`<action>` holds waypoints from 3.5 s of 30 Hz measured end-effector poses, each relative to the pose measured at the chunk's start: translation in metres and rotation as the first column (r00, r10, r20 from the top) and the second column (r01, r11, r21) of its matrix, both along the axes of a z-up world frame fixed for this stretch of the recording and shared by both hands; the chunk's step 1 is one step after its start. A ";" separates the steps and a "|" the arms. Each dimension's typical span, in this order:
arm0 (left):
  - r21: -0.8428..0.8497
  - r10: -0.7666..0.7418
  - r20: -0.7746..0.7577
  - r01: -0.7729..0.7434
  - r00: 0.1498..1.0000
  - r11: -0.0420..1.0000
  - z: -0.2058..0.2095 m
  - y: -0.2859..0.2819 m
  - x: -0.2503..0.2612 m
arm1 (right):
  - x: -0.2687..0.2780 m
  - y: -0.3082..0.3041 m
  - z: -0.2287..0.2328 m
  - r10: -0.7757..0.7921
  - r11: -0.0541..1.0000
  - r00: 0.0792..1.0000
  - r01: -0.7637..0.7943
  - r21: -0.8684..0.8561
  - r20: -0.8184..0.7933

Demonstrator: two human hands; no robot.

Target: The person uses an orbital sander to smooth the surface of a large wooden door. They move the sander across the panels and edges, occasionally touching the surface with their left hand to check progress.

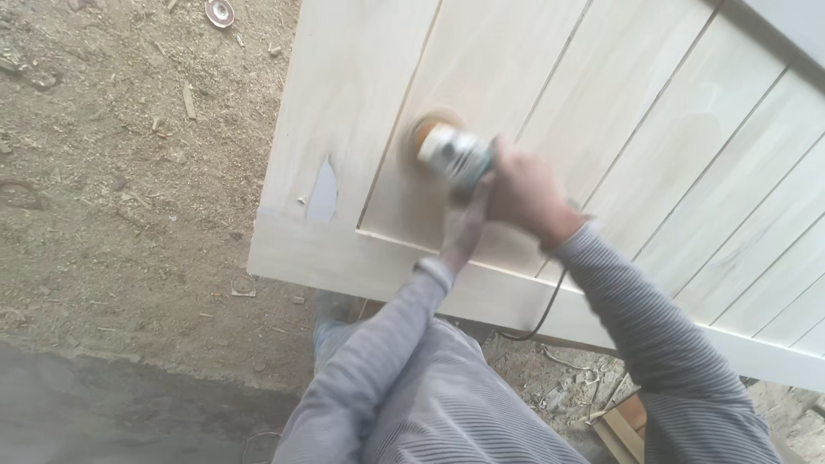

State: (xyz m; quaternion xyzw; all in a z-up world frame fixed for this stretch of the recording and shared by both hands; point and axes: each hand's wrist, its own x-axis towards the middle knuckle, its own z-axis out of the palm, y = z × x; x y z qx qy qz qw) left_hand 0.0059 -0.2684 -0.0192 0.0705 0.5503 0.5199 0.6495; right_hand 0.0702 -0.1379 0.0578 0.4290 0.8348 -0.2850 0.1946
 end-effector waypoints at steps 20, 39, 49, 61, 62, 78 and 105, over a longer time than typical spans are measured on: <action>0.088 0.065 0.042 -0.069 0.997 0.994 -0.003 0.218 0.003 | 0.004 0.180 0.022 0.074 0.990 0.985 -0.054 0.131 -0.155; 0.026 -0.095 -0.073 0.097 0.993 0.995 0.019 -0.072 0.032 | 0.052 -0.077 0.008 -0.077 0.997 0.994 0.076 -0.022 -0.080; 0.089 -0.029 0.209 0.011 0.978 0.996 0.006 0.023 0.068 | 0.084 -0.009 0.012 -0.126 0.992 0.991 0.126 0.009 -0.050; -0.098 0.024 -0.009 -0.025 1.000 0.995 0.052 -0.047 0.001 | 0.022 -0.084 0.026 -0.327 0.941 0.941 0.315 -0.124 -0.088; -0.097 -0.006 -0.080 -0.002 0.997 0.995 0.051 -0.061 -0.005 | 0.014 -0.094 0.022 -0.290 0.955 0.941 0.272 -0.118 -0.175; -0.123 -0.116 -0.223 0.090 0.968 0.988 0.039 -0.110 -0.020 | -0.007 -0.122 0.016 -0.136 0.991 0.944 0.124 -0.059 -0.301; -0.115 -0.194 -0.126 0.180 0.973 0.977 0.033 -0.114 0.023 | 0.040 -0.119 0.014 -0.182 0.977 0.966 0.155 -0.149 -0.185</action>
